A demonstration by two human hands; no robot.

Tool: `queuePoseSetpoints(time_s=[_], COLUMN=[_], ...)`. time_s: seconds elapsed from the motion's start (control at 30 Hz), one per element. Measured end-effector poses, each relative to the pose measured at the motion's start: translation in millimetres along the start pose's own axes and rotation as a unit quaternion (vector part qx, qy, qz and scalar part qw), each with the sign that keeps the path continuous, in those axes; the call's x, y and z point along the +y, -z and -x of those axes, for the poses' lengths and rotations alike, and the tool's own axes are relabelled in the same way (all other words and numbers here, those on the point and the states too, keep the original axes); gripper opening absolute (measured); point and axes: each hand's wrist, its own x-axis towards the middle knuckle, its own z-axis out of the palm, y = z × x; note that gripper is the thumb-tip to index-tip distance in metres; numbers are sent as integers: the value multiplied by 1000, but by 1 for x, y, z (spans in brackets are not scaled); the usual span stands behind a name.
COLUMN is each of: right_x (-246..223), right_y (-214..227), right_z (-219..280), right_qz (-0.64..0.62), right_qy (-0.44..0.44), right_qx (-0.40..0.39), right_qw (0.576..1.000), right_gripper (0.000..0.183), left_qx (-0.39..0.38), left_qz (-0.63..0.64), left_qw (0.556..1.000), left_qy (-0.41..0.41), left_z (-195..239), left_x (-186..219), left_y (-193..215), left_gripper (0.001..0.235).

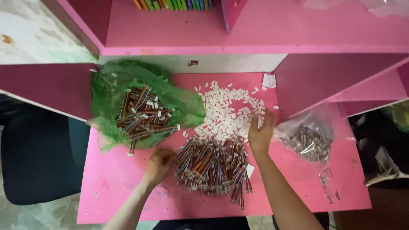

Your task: The person repeatedly picks flat ribbon cables and small white plastic connectors from a pink work surface, aligns them, and presses the connector onto the cable end. Completed assemblies are placed into a green plastic bag. The person occasionally gathers and repositions loose connectors and cables to continue the process.

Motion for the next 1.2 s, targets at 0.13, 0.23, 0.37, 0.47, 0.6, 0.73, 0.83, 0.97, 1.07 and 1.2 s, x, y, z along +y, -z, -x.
queuePoseSetpoints(time_s=[0.13,0.23,0.37,0.47,0.6,0.73,0.83,0.97,1.07,1.2], right_x=[18,51,21,12,26,44,51,37,45,-37], right_y=[4,-10,-29,-42,-49,-51,-53,-52,-45,-28], right_z=[-4,-26,-36,-40,-51,-74,-87,-89,-98,-48], right_qz=[115,329,295,450,413,416,430,138,-219,-612], right_qy=[49,33,172,246,308,347,343,169,-171,-282], right_qx=[28,13,-55,-64,-50,-47,-64,-60,-145,-215], right_qw=[992,944,938,856,856,840,833,974,950,707], right_gripper=[83,104,120,81,32,28,27,29,33,27], left_qx=[10,8,1,3,16,4,7,2,-6,-11], left_qz=[-18,-13,-2,3,5,16,-22,23,1,-64], left_qw=[1000,1000,999,998,1000,999,1000,999,997,997], left_qy=[14,-11,50,56,5,49,-14,48,76,-44], left_z=[-2,-2,-2,-3,-4,-6,-12,-17,-22,-26], left_x=[-3,1,10,11,-4,-4,-15,2,22,7], left_y=[-2,1,0,0,-5,-4,-6,3,8,-8], left_gripper=[20,17,16,15,14,15,14,22,24,24])
